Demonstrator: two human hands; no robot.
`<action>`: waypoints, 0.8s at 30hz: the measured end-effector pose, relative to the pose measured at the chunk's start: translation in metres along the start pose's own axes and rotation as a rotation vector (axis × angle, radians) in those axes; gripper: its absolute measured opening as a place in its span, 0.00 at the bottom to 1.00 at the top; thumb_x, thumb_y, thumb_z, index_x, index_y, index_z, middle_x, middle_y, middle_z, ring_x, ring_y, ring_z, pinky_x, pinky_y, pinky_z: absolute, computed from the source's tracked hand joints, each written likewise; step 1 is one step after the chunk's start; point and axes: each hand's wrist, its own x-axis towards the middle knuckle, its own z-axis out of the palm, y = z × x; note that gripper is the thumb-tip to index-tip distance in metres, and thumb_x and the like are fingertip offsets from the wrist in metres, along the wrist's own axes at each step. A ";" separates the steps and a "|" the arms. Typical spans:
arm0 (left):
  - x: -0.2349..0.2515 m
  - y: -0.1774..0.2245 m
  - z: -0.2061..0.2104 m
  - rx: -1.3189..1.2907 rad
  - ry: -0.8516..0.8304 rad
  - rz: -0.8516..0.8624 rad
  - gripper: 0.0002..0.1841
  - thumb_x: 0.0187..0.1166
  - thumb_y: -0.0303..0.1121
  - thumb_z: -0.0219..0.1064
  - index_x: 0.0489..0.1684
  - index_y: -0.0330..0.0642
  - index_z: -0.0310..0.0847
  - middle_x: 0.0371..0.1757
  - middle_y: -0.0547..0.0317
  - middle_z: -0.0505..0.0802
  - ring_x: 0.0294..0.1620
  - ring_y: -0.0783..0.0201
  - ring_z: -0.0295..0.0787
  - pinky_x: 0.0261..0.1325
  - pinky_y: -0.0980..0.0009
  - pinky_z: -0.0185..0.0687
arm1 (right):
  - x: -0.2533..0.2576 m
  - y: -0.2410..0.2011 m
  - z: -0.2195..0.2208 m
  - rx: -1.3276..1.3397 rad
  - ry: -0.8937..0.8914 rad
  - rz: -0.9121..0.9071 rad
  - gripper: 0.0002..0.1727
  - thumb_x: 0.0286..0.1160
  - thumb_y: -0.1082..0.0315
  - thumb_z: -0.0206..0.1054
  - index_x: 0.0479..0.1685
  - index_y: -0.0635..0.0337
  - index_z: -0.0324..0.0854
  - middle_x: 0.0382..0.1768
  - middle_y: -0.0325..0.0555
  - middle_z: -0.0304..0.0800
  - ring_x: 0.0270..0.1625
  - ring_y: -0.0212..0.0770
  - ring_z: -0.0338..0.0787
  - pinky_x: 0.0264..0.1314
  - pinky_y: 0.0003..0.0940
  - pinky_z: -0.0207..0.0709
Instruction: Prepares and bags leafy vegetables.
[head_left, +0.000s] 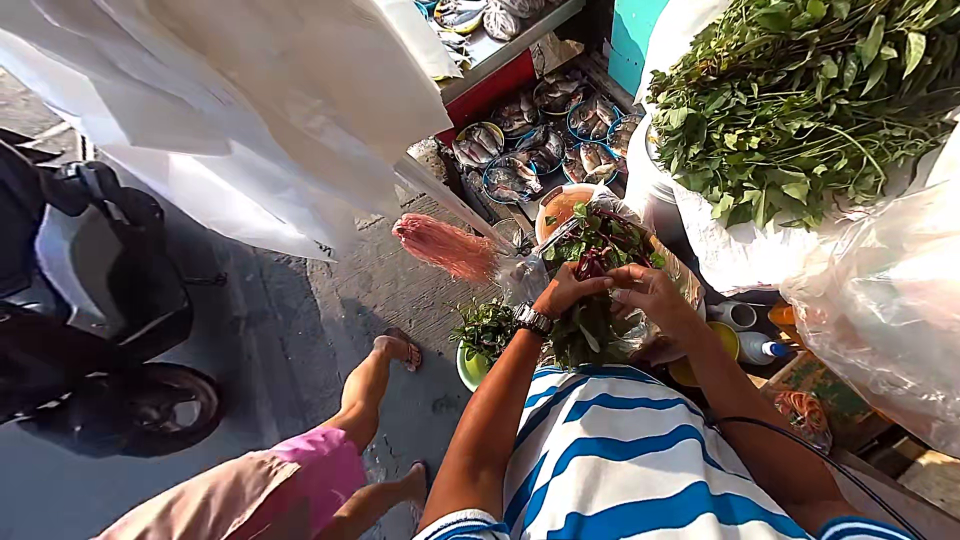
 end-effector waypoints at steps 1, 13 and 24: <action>0.000 -0.001 -0.001 0.022 -0.006 0.013 0.03 0.68 0.26 0.72 0.28 0.45 0.85 0.24 0.70 0.89 0.24 0.78 0.83 0.32 0.80 0.80 | 0.002 0.001 -0.006 -0.047 0.079 -0.045 0.15 0.80 0.74 0.66 0.63 0.68 0.79 0.54 0.53 0.87 0.37 0.40 0.93 0.42 0.36 0.91; 0.007 0.020 0.010 0.129 -0.483 0.076 0.20 0.58 0.42 0.80 0.46 0.44 0.86 0.38 0.73 0.94 0.41 0.81 0.90 0.50 0.78 0.87 | 0.038 0.014 0.000 -0.654 0.329 -1.079 0.19 0.83 0.64 0.57 0.25 0.66 0.83 0.26 0.49 0.84 0.25 0.38 0.84 0.22 0.31 0.77; 0.006 0.010 0.049 0.178 -0.217 0.109 0.28 0.51 0.37 0.84 0.54 0.48 0.80 0.43 0.83 0.94 0.48 0.84 0.90 0.56 0.79 0.87 | -0.008 0.012 -0.015 -0.481 0.431 -0.859 0.20 0.78 0.64 0.72 0.57 0.75 0.87 0.45 0.63 0.91 0.40 0.51 0.93 0.39 0.44 0.88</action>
